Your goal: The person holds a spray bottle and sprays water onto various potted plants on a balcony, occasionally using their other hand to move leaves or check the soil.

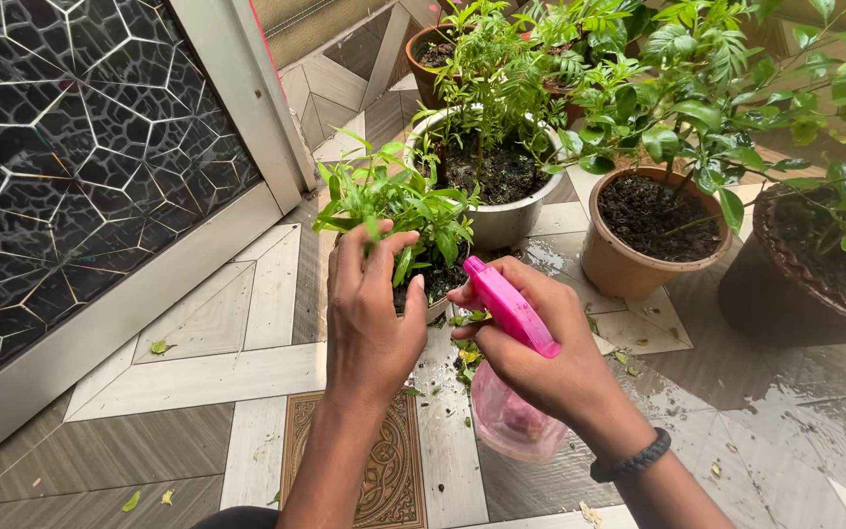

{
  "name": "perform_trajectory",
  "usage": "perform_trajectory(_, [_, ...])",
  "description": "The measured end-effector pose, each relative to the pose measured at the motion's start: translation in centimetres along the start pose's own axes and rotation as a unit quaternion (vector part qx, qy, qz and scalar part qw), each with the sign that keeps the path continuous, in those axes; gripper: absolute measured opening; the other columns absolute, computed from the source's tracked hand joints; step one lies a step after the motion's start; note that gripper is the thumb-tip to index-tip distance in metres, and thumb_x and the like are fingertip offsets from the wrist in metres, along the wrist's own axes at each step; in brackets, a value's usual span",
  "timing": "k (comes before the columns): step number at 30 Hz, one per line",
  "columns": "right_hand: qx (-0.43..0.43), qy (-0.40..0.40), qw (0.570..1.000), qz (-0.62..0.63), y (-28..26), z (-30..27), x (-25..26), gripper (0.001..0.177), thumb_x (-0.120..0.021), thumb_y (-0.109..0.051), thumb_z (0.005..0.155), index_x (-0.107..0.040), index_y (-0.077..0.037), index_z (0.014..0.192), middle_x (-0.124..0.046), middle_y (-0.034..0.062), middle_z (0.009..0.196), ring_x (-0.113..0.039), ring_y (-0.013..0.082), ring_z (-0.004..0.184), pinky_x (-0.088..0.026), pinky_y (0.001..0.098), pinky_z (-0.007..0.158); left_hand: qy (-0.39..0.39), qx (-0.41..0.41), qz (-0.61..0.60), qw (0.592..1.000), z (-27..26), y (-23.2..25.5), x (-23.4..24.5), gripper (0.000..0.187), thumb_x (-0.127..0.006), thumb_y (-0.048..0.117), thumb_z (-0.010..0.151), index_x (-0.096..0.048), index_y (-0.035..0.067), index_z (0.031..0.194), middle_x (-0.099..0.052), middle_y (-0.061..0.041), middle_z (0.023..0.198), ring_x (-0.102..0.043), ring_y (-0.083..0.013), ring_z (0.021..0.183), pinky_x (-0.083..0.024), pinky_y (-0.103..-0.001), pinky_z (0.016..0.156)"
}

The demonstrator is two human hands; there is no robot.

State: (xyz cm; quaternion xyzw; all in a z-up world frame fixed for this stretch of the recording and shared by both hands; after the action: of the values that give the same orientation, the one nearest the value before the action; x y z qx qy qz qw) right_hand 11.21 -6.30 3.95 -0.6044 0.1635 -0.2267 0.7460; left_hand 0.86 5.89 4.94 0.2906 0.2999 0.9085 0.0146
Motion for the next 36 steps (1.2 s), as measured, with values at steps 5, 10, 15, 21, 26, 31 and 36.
perform_trajectory(5, [0.014,0.058,0.985,-0.160,-0.6,-0.8,1.0,0.020,-0.059,-0.006,0.075,-0.067,-0.001,0.093,-0.069,0.0047,0.079,-0.065,0.0104,0.070,-0.055,0.0265,0.065,-0.020,-0.002,-0.015,1.000,0.0,-0.1,-0.5,0.045,-0.073,-0.001,0.079,-0.060,-0.001,0.122,-0.055,-0.019,0.129,-0.057,-0.0381,0.122,-0.047,-0.046,0.102])
perform_trajectory(10, [-0.027,0.060,0.984,-0.165,-0.1,-0.9,1.0,0.020,-0.059,-0.006,0.074,-0.068,-0.001,0.091,-0.068,0.0056,0.076,-0.061,0.0114,0.065,-0.051,0.0270,0.059,-0.007,0.002,-0.021,1.000,-0.1,-0.2,-0.5,0.046,-0.071,-0.002,0.080,-0.058,-0.003,0.125,-0.055,-0.019,0.130,-0.057,-0.0374,0.123,-0.047,-0.046,0.103])
perform_trajectory(15, [0.008,0.021,0.999,-0.045,0.0,-0.6,-0.1,0.029,-0.057,-0.007,0.075,-0.064,-0.003,0.103,-0.072,0.0019,0.097,-0.071,0.0072,0.085,-0.062,0.0255,0.074,-0.005,-0.003,-0.017,1.000,-0.1,-0.3,-0.5,0.048,-0.071,-0.002,0.080,-0.057,-0.002,0.126,-0.056,-0.020,0.131,-0.057,-0.0386,0.124,-0.047,-0.047,0.104])
perform_trajectory(21, [-0.035,0.045,0.989,-0.136,1.7,-1.4,0.4,0.019,-0.059,-0.006,0.074,-0.068,-0.002,0.090,-0.070,0.0064,0.078,-0.062,0.0108,0.067,-0.052,0.0273,0.062,-0.008,-0.001,-0.029,1.000,-0.2,-0.4,-0.7,0.050,-0.071,-0.001,0.081,-0.057,-0.001,0.128,-0.055,-0.021,0.134,-0.057,-0.0396,0.126,-0.046,-0.047,0.105])
perform_trajectory(26, [0.020,0.025,0.989,-0.147,0.5,-1.2,-0.7,0.025,-0.058,-0.001,0.073,-0.067,0.000,0.095,-0.069,0.0061,0.086,-0.071,0.0119,0.075,-0.059,0.0275,0.070,-0.012,0.001,-0.039,0.999,-0.2,-0.5,-0.8,0.050,-0.071,-0.001,0.081,-0.057,-0.001,0.128,-0.055,-0.021,0.135,-0.056,-0.0398,0.128,-0.046,-0.047,0.107])
perform_trajectory(31, [-0.014,0.023,0.996,-0.087,0.8,-0.7,-1.3,0.031,-0.056,0.004,0.074,-0.067,0.002,0.102,-0.071,0.0085,0.095,-0.077,0.0154,0.082,-0.063,0.0301,0.076,-0.014,-0.004,-0.047,0.999,-0.3,-0.5,-0.8,0.049,-0.070,-0.002,0.081,-0.056,-0.001,0.128,-0.055,-0.021,0.137,-0.057,-0.0397,0.129,-0.046,-0.047,0.108])
perform_trajectory(36, [0.014,0.049,0.977,-0.209,0.7,-0.4,-0.7,0.026,-0.059,-0.003,0.067,-0.070,-0.001,0.091,-0.068,0.0080,0.075,-0.065,0.0139,0.064,-0.053,0.0287,0.062,-0.013,-0.003,-0.052,0.999,-0.2,-0.4,-1.0,0.050,-0.070,-0.002,0.080,-0.056,-0.002,0.128,-0.054,-0.021,0.137,-0.056,-0.0402,0.129,-0.045,-0.047,0.108])
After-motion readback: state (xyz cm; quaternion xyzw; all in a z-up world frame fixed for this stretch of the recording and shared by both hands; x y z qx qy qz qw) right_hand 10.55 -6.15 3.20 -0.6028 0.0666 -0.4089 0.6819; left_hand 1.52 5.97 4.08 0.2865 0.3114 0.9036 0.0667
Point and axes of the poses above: each hand's wrist, its own z-axis towards the middle knuckle, its own x-axis out of the back of the hand, y = z × x, the point moved 7 cm from there along z, towards the middle knuckle
